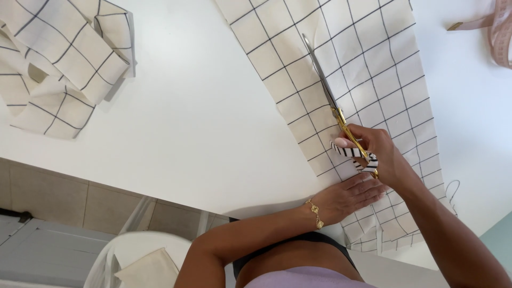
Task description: The person cuts a piece of white fabric with a black grid pattern using gold-handled scissors on a white table. They hold the fabric with their left hand while cutting with their right hand, occasionally adjusting the fabric's position.
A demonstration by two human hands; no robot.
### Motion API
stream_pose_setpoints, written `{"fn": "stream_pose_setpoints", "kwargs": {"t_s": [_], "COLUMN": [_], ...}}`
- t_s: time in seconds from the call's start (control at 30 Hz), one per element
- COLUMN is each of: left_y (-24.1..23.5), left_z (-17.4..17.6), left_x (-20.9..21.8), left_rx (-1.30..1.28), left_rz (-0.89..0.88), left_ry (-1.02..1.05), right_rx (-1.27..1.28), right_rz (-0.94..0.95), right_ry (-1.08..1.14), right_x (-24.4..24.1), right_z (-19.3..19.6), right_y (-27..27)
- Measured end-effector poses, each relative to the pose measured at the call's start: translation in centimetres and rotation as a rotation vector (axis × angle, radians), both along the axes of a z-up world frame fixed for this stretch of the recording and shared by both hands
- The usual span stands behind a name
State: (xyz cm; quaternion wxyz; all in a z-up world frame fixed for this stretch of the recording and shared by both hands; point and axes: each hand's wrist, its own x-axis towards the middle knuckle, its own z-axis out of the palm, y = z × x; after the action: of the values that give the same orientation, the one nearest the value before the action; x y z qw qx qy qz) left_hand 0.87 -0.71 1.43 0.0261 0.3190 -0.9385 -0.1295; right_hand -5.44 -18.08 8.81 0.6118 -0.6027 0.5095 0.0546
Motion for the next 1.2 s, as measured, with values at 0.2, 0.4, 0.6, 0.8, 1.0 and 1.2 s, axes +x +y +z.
{"fn": "stream_pose_setpoints", "kwargs": {"t_s": [0.2, 0.4, 0.6, 0.8, 1.0, 1.2], "left_y": [-0.6, -0.8, -0.8, -0.8, -0.9, -0.6], "left_z": [0.8, 1.1, 1.1, 1.0, 2.1, 2.2], "left_x": [0.8, 0.9, 0.8, 0.9, 1.5, 1.2], "left_rx": [0.002, 0.015, 0.011, 0.002, 0.001, 0.022], "left_rz": [-0.012, -0.014, -0.022, -0.003, 0.036, 0.038], "left_ry": [0.005, 0.01, -0.012, 0.015, 0.02, 0.033], "right_rx": [0.02, -0.045, -0.059, -0.033, -0.025, -0.016], "right_rz": [-0.043, 0.013, 0.024, 0.0, -0.034, -0.022], "right_ry": [-0.019, -0.02, -0.007, -0.025, -0.056, -0.073], "right_x": [0.8, 0.3, 1.2, 2.5, 0.9, 2.5], "right_z": [0.0, -1.0, 0.1, 0.7, -1.8, -0.2], "right_y": [-0.8, -0.9, -1.0, -1.1, -1.2, -1.4]}}
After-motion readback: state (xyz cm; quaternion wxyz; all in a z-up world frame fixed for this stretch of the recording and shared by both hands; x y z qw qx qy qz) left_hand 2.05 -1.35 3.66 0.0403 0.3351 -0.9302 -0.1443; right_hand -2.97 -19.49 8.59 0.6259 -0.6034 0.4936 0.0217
